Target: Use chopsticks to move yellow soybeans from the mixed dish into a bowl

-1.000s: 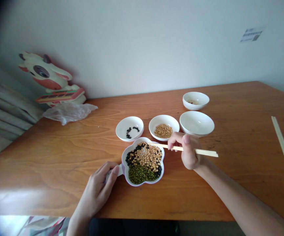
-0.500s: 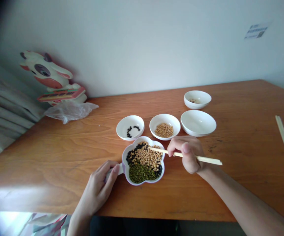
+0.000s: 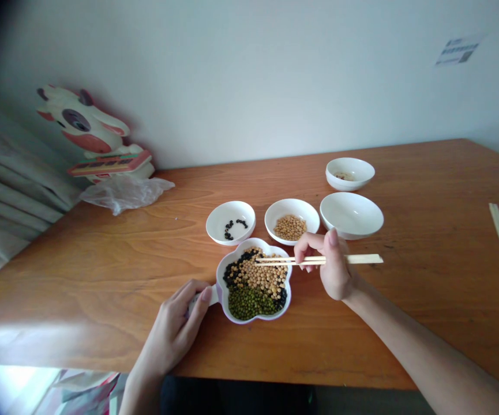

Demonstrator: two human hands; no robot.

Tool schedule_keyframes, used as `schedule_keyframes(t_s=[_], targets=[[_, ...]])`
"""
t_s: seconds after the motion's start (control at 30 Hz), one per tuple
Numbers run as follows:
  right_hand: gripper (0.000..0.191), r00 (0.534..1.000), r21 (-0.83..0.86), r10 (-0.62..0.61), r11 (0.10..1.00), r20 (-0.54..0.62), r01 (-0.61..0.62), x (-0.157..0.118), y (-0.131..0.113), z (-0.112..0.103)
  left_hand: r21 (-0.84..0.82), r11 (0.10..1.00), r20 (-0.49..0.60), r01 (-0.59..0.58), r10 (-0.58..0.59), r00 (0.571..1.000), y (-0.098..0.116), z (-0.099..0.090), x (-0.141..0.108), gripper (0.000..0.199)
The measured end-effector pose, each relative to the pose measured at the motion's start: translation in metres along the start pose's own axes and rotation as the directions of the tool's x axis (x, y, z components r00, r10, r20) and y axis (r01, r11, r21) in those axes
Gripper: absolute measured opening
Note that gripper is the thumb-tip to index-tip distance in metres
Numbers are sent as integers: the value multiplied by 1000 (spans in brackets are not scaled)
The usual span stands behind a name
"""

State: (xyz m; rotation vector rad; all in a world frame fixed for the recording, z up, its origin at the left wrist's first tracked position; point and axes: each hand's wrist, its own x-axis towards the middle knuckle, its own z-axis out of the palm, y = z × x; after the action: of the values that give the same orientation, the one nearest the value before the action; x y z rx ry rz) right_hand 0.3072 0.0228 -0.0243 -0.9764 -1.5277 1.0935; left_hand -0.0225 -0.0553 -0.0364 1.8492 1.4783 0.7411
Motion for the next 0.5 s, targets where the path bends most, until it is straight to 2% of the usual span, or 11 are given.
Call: schedule_keyframes(t_s=[0.23,0.37,0.5], targets=[[82,998,18,25,1000,-65,-24,-1,5,1,2,1000,-3,-4,4,1000,1,0,-1,22],[82,995,41,32,999,-89,-29,1,-1,1,-1,1000,-4,-7,7,1000,1,0,-1,22],[83,997,36,32,999,-66,-30,5,-9,-4,2,1000,-9,-7,7,1000,2,0,0,22]])
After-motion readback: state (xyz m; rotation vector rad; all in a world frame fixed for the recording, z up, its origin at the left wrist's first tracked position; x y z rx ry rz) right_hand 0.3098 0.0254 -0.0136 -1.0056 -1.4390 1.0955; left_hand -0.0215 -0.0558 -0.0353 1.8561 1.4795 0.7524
